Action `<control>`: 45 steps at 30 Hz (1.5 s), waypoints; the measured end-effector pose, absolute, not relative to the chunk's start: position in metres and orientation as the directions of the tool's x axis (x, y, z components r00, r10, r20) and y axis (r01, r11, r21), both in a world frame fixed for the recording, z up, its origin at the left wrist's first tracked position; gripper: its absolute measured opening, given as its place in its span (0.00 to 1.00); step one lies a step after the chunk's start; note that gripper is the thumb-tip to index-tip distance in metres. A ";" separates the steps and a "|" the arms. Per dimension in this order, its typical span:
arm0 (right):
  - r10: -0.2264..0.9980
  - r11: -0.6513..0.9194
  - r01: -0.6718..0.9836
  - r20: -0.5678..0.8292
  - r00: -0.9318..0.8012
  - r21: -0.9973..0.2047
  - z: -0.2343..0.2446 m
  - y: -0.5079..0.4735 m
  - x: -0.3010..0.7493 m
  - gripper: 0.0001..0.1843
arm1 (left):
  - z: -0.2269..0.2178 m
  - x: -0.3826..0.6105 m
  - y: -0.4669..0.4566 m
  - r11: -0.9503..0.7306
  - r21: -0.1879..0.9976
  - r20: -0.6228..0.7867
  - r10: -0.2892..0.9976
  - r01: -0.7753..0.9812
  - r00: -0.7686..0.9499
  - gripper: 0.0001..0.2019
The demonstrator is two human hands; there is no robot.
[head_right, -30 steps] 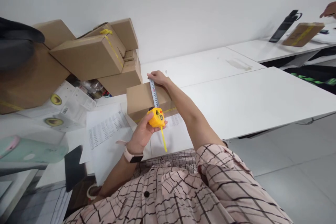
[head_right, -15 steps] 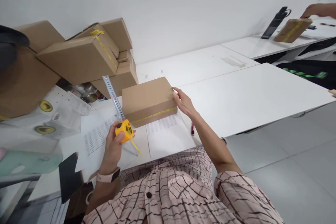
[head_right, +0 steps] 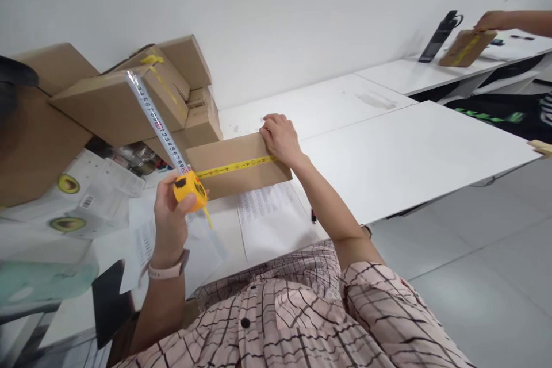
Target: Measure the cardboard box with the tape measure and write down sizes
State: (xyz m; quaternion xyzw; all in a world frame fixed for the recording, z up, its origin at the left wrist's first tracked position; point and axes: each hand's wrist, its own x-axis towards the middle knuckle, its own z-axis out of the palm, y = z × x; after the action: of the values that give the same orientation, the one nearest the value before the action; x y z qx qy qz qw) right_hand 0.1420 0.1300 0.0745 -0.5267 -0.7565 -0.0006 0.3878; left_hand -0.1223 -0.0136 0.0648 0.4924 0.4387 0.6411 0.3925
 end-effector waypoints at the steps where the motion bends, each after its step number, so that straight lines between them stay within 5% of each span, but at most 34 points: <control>1: 0.805 0.455 0.791 0.569 -0.168 -0.410 0.076 0.134 0.139 0.16 | 0.061 -0.113 -0.020 -0.314 0.946 0.297 0.939 -0.077 -0.175 0.30; 10: 0.871 0.327 0.843 0.483 -0.093 -0.427 0.081 0.152 0.123 0.21 | -0.001 -0.050 -0.050 0.099 0.971 -0.064 0.985 -0.216 0.160 0.30; 27: 0.907 0.231 0.821 0.420 0.012 -0.522 0.088 0.152 0.109 0.28 | -0.037 -0.017 -0.055 0.159 0.953 -0.111 0.975 -0.257 0.190 0.33; 45: 0.911 0.208 0.842 0.412 0.019 -0.498 0.086 0.148 0.109 0.34 | -0.061 -0.040 -0.075 0.200 0.940 -0.144 0.967 -0.275 0.210 0.40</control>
State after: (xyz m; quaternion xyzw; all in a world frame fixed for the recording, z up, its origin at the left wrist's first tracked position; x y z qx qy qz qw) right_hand 0.1094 0.1483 0.0865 -0.6271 -0.6986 0.0509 0.3407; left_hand -0.0403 -0.0755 -0.0613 0.4192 0.4127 0.4738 0.6554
